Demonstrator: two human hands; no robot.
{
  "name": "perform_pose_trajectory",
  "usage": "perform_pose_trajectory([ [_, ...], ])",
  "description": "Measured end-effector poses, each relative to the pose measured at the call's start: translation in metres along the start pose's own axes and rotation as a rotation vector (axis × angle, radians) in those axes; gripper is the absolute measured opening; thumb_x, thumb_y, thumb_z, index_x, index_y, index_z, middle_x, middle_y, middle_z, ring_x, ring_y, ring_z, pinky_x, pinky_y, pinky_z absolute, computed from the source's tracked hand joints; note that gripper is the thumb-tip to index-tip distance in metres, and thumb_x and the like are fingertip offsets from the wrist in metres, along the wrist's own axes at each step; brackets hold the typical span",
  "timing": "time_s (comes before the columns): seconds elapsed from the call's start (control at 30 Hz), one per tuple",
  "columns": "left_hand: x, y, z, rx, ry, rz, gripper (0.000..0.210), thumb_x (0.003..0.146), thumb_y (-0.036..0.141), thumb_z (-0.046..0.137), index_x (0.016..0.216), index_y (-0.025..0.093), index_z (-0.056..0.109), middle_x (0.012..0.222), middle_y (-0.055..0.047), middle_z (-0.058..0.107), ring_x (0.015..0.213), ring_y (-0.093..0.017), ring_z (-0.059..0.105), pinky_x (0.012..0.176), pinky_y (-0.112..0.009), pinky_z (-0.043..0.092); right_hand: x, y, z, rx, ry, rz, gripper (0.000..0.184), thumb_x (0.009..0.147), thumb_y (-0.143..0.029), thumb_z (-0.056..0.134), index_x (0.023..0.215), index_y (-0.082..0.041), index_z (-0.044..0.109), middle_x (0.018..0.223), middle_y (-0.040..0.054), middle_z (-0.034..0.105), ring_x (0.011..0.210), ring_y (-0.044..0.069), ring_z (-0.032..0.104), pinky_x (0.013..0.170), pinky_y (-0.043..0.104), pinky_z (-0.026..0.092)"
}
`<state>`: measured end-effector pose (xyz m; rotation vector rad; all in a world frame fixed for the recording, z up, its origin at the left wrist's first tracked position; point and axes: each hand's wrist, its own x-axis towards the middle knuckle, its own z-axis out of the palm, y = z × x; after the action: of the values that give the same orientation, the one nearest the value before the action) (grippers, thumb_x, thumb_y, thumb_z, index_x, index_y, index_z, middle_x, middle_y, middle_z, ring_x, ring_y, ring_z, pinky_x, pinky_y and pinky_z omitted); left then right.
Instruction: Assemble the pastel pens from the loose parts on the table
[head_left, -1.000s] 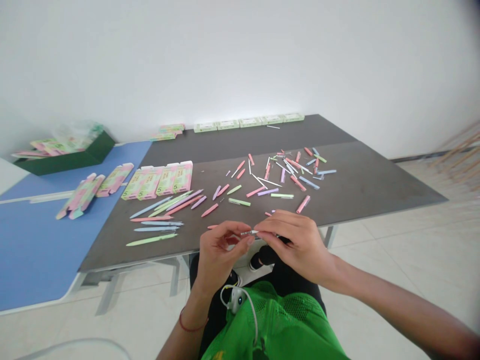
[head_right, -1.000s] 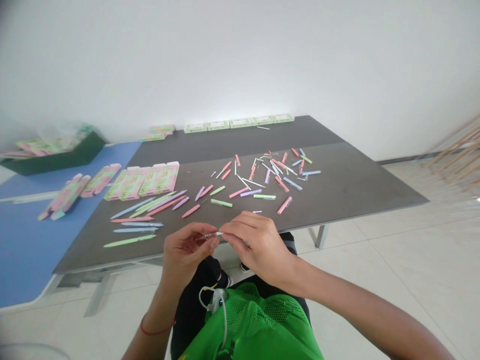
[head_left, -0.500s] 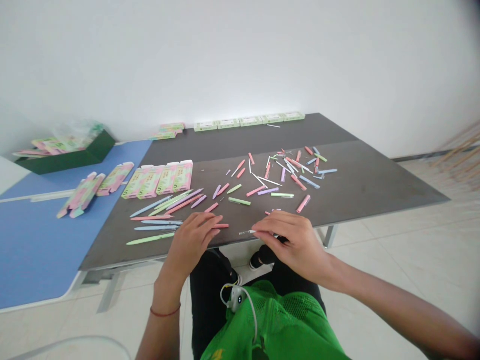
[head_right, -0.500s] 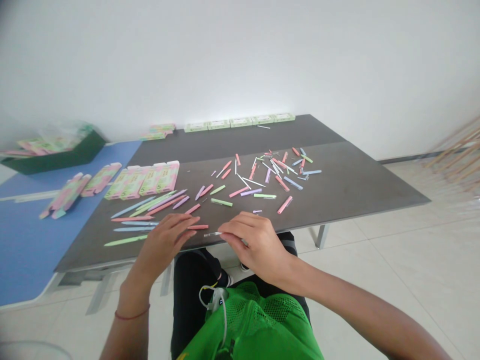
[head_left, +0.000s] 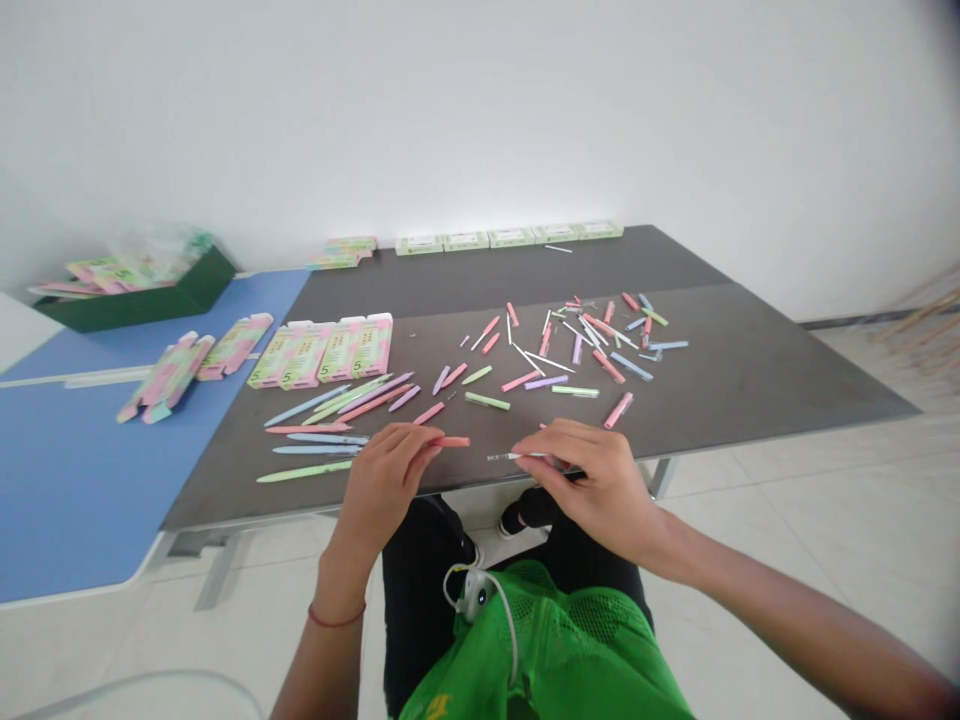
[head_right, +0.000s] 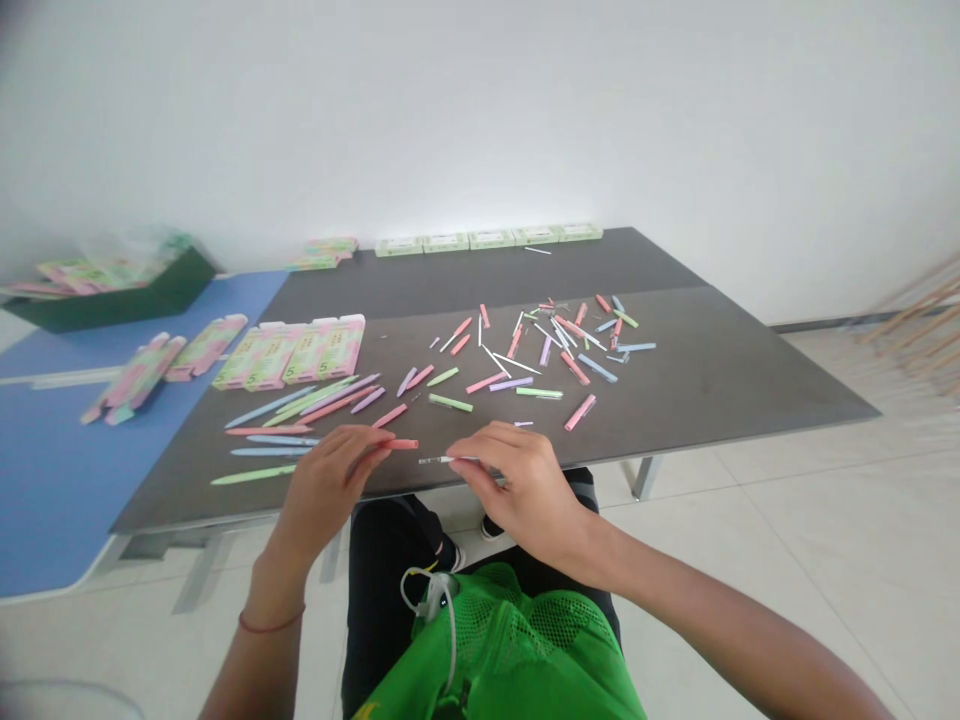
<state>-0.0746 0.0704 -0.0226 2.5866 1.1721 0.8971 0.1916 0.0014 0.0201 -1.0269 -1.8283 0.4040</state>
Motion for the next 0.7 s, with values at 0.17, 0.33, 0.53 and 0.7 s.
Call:
perform_pose_trajectory([
  [0.17, 0.001, 0.028, -0.022, -0.086, 0.080, 0.029, 0.012, 0.105, 0.021, 0.062, 0.113, 0.020, 0.070, 0.105, -0.007, 0.077, 0.100, -0.022, 0.070, 0.091, -0.035, 0.054, 0.000, 0.002, 0.001, 0.025, 0.011, 0.113, 0.013, 0.098, -0.014, 0.068, 0.098, -0.019, 0.080, 0.088, 0.0065, 0.079, 0.067, 0.015, 0.065, 0.059, 0.030, 0.049],
  [0.33, 0.002, 0.037, -0.023, -0.103, 0.083, 0.038, 0.012, 0.104, 0.020, 0.063, 0.113, 0.021, 0.071, 0.104, -0.007, 0.077, 0.099, -0.022, 0.071, 0.090, -0.035, 0.054, 0.000, 0.004, 0.004, 0.036, -0.016, 0.144, 0.013, 0.098, -0.016, 0.068, 0.099, -0.019, 0.080, 0.089, 0.0068, 0.080, 0.068, 0.016, 0.067, 0.059, 0.029, 0.050],
  [0.53, 0.002, 0.040, -0.020, -0.124, 0.094, 0.046, 0.011, 0.104, 0.019, 0.063, 0.112, 0.021, 0.071, 0.102, -0.006, 0.077, 0.096, -0.020, 0.071, 0.088, -0.033, 0.054, 0.000, 0.005, 0.005, 0.019, -0.027, 0.161, 0.013, 0.097, -0.017, 0.068, 0.096, -0.018, 0.080, 0.085, 0.0059, 0.078, 0.065, 0.015, 0.064, 0.058, 0.028, 0.049],
  [0.7, 0.002, 0.043, -0.022, -0.131, 0.091, 0.029, 0.011, 0.104, 0.020, 0.063, 0.112, 0.021, 0.071, 0.103, -0.007, 0.078, 0.097, -0.021, 0.072, 0.089, -0.033, 0.055, 0.000, 0.003, 0.002, -0.014, -0.004, 0.178, 0.011, 0.097, -0.016, 0.069, 0.095, -0.018, 0.080, 0.082, 0.0045, 0.078, 0.062, 0.014, 0.062, 0.057, 0.027, 0.047],
])
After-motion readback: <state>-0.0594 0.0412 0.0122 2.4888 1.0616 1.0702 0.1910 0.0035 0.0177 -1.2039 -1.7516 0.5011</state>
